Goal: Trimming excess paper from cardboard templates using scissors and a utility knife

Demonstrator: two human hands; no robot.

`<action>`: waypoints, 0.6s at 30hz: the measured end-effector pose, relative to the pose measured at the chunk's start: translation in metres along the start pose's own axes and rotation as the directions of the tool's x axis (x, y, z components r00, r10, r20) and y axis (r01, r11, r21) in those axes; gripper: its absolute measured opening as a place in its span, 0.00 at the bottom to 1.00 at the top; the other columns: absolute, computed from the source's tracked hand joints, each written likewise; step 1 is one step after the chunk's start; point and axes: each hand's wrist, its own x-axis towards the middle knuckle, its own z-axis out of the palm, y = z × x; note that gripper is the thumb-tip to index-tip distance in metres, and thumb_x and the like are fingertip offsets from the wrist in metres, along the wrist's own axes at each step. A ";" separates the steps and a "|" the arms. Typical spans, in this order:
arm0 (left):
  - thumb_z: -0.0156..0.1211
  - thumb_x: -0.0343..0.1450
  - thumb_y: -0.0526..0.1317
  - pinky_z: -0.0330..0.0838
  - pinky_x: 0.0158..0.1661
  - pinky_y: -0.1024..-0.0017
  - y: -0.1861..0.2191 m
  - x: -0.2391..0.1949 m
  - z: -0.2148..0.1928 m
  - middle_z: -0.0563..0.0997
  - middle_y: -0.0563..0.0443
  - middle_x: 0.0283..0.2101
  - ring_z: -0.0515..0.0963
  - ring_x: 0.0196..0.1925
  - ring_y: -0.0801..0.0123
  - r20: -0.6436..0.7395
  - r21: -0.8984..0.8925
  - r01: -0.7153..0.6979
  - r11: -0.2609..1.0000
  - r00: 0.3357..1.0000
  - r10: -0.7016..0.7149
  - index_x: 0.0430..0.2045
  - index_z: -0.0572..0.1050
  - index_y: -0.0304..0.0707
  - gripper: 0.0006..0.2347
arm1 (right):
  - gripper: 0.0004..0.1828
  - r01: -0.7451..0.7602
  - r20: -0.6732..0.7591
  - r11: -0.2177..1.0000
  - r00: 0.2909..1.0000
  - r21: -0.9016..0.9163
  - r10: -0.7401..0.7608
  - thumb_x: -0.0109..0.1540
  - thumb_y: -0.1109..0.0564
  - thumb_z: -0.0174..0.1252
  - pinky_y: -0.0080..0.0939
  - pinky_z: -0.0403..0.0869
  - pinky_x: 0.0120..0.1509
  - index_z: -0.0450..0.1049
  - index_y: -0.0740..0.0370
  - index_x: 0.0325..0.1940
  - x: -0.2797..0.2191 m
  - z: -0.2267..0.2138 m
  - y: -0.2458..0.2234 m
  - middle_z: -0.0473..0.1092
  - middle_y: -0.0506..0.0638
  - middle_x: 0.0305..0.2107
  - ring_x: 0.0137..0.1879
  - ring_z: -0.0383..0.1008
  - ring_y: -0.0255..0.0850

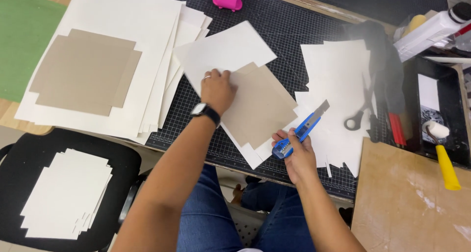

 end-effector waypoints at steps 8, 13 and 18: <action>0.62 0.71 0.54 0.77 0.53 0.52 -0.025 -0.118 -0.114 0.76 0.30 0.54 0.80 0.56 0.38 0.279 -0.436 0.287 0.853 0.944 -0.176 0.59 0.74 0.45 0.24 | 0.20 0.062 0.037 0.977 0.998 -0.204 -0.056 0.71 0.55 0.52 0.56 0.76 0.64 0.57 0.65 0.64 0.019 -0.003 -0.013 0.72 0.68 0.51 0.57 0.77 0.53; 0.63 0.70 0.55 0.75 0.56 0.50 -0.020 -0.172 -0.137 0.69 0.26 0.60 0.78 0.58 0.35 0.365 -0.594 0.420 0.686 0.901 -0.236 0.61 0.72 0.41 0.27 | 0.21 0.227 0.179 0.900 0.969 -0.372 -0.171 0.71 0.54 0.55 0.55 0.77 0.61 0.60 0.68 0.62 0.062 0.008 -0.018 0.73 0.69 0.52 0.57 0.78 0.54; 0.65 0.72 0.45 0.73 0.55 0.46 0.003 -0.185 -0.132 0.71 0.26 0.54 0.75 0.58 0.29 0.106 -0.523 0.238 0.819 0.971 -0.214 0.56 0.75 0.33 0.21 | 0.22 0.296 0.188 0.672 0.955 -0.679 -0.231 0.69 0.53 0.57 0.42 0.81 0.35 0.63 0.62 0.65 0.001 0.012 -0.052 0.79 0.59 0.37 0.31 0.82 0.45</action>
